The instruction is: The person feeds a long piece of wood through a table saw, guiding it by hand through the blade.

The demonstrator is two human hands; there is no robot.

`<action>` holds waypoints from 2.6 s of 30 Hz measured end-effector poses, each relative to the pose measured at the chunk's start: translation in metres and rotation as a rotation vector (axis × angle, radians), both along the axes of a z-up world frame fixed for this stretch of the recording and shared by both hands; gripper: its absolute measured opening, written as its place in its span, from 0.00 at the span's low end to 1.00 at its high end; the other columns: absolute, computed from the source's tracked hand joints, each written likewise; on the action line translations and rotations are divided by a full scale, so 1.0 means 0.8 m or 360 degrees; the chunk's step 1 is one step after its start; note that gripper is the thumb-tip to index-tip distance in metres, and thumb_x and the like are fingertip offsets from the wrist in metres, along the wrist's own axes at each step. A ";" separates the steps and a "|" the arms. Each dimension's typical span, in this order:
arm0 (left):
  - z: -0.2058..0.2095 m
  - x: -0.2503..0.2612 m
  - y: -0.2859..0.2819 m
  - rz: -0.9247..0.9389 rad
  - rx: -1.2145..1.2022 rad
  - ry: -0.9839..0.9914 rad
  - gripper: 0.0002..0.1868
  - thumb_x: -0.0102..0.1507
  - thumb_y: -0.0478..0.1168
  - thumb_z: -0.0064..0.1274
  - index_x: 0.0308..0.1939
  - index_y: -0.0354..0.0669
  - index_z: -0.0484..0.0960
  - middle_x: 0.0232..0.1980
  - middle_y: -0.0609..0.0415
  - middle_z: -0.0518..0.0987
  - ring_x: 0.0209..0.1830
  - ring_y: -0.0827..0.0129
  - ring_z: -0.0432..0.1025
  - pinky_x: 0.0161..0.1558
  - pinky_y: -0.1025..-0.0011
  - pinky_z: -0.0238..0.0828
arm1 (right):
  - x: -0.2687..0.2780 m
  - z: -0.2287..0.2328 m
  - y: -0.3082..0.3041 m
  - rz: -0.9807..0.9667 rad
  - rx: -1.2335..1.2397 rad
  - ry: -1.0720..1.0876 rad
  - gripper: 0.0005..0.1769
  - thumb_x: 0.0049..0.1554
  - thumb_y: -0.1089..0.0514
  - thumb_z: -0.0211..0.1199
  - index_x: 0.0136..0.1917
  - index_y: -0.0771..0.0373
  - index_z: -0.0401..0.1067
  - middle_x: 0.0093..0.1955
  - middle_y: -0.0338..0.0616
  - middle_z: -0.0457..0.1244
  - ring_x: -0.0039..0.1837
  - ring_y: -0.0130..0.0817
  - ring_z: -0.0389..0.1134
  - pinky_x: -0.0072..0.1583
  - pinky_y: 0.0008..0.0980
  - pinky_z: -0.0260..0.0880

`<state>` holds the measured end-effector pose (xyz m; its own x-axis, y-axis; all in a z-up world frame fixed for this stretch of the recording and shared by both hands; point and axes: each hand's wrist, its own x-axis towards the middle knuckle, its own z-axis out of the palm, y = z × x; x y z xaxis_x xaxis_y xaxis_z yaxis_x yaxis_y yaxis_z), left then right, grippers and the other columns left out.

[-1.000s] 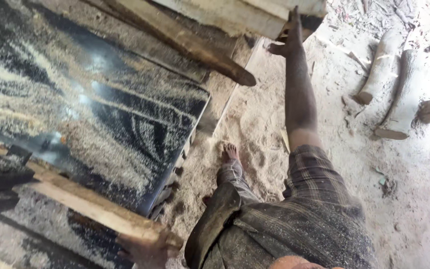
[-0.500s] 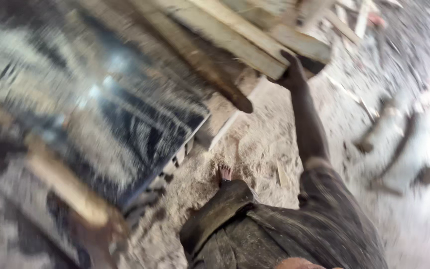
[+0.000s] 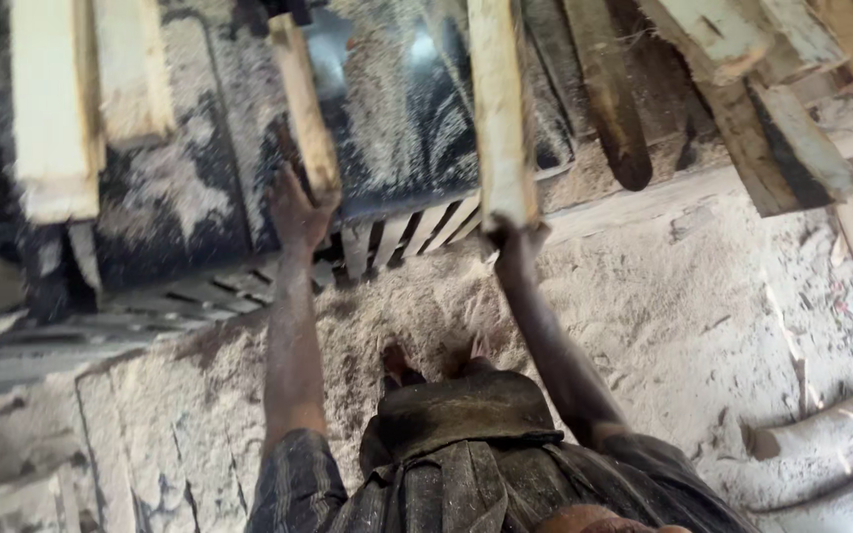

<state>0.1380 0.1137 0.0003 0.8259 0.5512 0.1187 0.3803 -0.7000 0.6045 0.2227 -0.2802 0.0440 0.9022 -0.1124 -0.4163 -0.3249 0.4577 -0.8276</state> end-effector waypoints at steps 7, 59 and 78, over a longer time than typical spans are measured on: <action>-0.067 -0.119 -0.286 -0.0288 -0.1185 -0.0377 0.61 0.57 0.65 0.64 0.82 0.39 0.49 0.82 0.37 0.58 0.82 0.50 0.57 0.81 0.56 0.57 | -0.255 -0.056 -0.131 0.1147 -0.0095 0.0517 0.43 0.56 0.60 0.65 0.78 0.67 0.46 0.66 0.69 0.64 0.61 0.54 0.68 0.60 0.51 0.72; 0.040 -0.930 -0.856 0.0500 -0.2719 -0.0261 0.46 0.42 0.41 0.58 0.65 0.31 0.64 0.49 0.36 0.77 0.46 0.47 0.77 0.47 0.53 0.82 | -0.750 0.058 -0.343 0.1796 -0.0686 -0.0212 0.66 0.44 0.53 0.76 0.81 0.62 0.33 0.50 0.65 0.67 0.35 0.47 0.74 0.42 0.53 0.83; 0.025 -0.867 -0.770 0.0253 -0.2815 -0.0409 0.30 0.53 0.37 0.55 0.59 0.32 0.72 0.49 0.43 0.81 0.46 0.60 0.77 0.47 0.64 0.79 | -0.598 0.047 -0.196 0.1847 -0.1114 -0.0574 0.79 0.43 0.50 0.80 0.83 0.63 0.19 0.71 0.67 0.59 0.42 0.42 0.76 0.48 0.52 0.84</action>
